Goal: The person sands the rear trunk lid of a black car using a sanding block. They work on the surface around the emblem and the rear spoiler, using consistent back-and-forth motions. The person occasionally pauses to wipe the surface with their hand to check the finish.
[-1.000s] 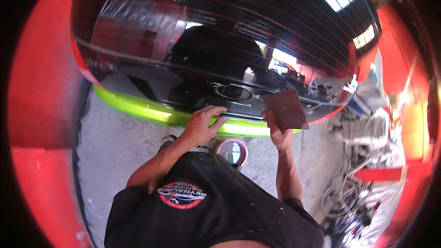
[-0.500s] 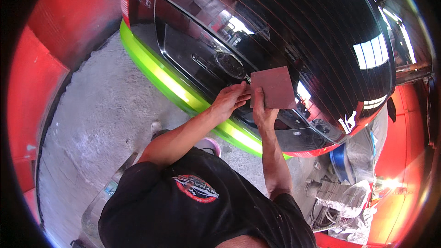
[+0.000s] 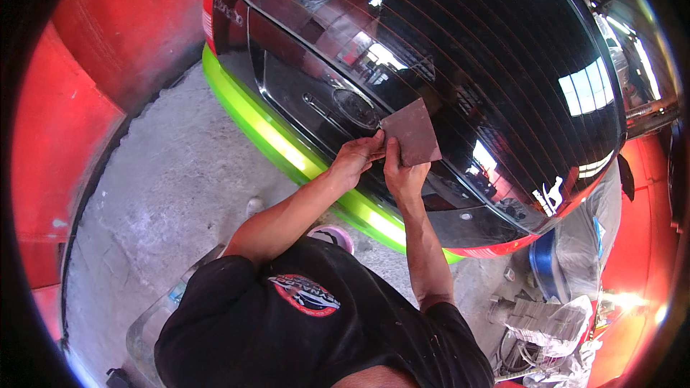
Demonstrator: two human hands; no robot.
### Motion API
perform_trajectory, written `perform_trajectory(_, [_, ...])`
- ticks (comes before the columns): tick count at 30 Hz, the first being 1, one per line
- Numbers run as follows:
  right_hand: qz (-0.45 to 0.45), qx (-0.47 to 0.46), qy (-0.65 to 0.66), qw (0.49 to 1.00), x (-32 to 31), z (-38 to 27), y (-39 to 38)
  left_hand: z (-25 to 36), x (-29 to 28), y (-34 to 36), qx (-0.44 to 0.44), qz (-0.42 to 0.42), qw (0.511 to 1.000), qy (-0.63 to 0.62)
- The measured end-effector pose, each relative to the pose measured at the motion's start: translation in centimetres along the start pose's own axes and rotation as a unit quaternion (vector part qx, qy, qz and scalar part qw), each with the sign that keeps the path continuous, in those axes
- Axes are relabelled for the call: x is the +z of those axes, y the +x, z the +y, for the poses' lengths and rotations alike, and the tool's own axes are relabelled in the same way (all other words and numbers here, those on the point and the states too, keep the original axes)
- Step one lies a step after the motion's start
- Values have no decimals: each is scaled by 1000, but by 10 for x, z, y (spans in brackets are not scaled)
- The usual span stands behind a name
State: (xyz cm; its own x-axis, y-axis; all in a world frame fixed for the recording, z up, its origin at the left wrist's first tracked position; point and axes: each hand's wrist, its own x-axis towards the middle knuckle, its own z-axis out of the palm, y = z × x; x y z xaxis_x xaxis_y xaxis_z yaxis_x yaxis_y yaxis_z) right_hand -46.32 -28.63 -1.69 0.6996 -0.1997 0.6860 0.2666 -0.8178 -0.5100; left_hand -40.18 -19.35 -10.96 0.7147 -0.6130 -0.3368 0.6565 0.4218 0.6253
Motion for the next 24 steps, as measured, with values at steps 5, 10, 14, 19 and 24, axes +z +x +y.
perform_trajectory(5, [6, 57, 58, 997, 1, 1, -2, 3, 0, -5, -1, 20, 999, 30])
perform_trajectory(10, [-24, 81, 44, 995, -1, 3, 5, 3, -2, -1, 11, 11, 999, 28])
perform_trajectory(14, [-59, 105, 9, 993, 13, 4, 11, 7, -4, 3, 5, 3, 1000, 20])
perform_trajectory(19, [-4, 44, 68, 997, -2, 26, 1, 8, -5, -18, 28, -28, 997, 67])
perform_trajectory(24, [29, 55, 87, 994, 7, 18, -3, -56, -155, -23, 146, 5, 860, 489])
